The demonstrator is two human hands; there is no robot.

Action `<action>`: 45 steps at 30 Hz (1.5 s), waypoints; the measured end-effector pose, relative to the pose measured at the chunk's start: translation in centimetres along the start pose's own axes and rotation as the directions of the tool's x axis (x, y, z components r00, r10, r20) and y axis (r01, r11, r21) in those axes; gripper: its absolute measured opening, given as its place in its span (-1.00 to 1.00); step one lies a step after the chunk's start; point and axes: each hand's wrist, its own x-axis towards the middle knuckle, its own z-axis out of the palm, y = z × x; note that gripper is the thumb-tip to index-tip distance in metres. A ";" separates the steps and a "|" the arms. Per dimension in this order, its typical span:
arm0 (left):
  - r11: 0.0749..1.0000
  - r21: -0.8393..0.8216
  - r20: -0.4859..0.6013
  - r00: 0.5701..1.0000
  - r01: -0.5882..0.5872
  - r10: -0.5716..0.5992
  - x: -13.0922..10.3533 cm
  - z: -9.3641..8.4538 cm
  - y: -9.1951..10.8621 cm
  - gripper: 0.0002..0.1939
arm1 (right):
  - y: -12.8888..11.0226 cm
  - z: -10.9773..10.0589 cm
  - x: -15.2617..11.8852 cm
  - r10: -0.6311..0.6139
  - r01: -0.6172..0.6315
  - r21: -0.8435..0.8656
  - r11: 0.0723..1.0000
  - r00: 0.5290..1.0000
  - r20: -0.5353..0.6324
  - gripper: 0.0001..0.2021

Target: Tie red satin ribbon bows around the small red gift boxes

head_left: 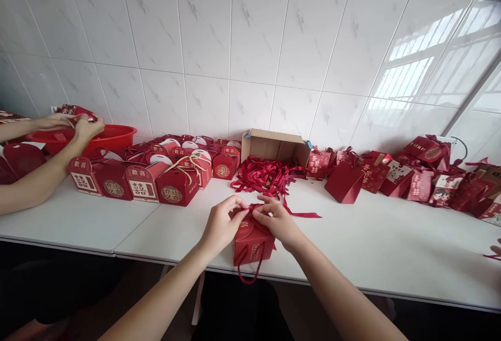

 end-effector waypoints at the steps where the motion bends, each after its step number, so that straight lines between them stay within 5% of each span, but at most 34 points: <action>1: 1.000 -0.014 0.010 1.000 0.004 -0.004 0.2 0.1 -0.1 -0.95 | 0.0 -0.1 0.0 -0.020 0.020 -0.021 1.000 1.000 0.022 -0.76; 4: 0.996 -0.090 0.070 0.998 0.008 -0.001 1.0 0.4 -0.5 -0.97 | 0.1 -0.3 -0.1 -0.111 0.117 -0.059 0.991 0.990 0.087 -0.74; 7: 0.992 -0.129 0.055 0.999 0.003 0.004 1.4 0.2 -0.9 -0.90 | 0.5 0.0 -0.2 -0.086 0.085 0.027 0.996 0.995 0.045 -0.71; 12: 0.996 0.089 0.053 0.998 -0.032 0.027 0.7 -0.5 -0.2 -0.90 | 0.3 0.6 -0.8 0.029 -0.029 -0.003 1.000 0.995 -0.100 -0.66; 20: 0.985 0.173 0.113 0.993 0.012 -0.032 0.5 -0.3 0.5 -0.90 | -2.2 -0.7 -2.7 -0.041 0.056 -0.178 0.982 0.995 0.091 -0.66; 28: 0.982 0.167 0.204 0.977 -0.093 0.057 0.1 -0.6 0.7 -0.91 | -1.8 -1.2 -3.0 -0.192 0.167 -0.513 0.842 0.981 0.006 -0.79; 35: 0.962 0.188 0.249 0.957 -0.198 0.148 0.2 -0.4 0.5 -0.90 | -2.7 -2.8 -3.1 -0.287 0.295 -0.586 0.754 0.952 0.109 -0.84; 41: 0.911 0.211 0.418 0.875 -0.354 0.243 0.7 -1.0 0.9 -0.86 | -4.9 -5.5 -3.4 0.013 0.118 -0.564 0.817 0.975 0.223 -0.69; 45: 0.848 0.268 0.501 0.818 -0.457 0.283 1.5 -1.4 2.0 -0.86 | -4.4 -5.4 -0.8 0.002 0.075 -0.465 0.882 0.987 0.161 -0.56</action>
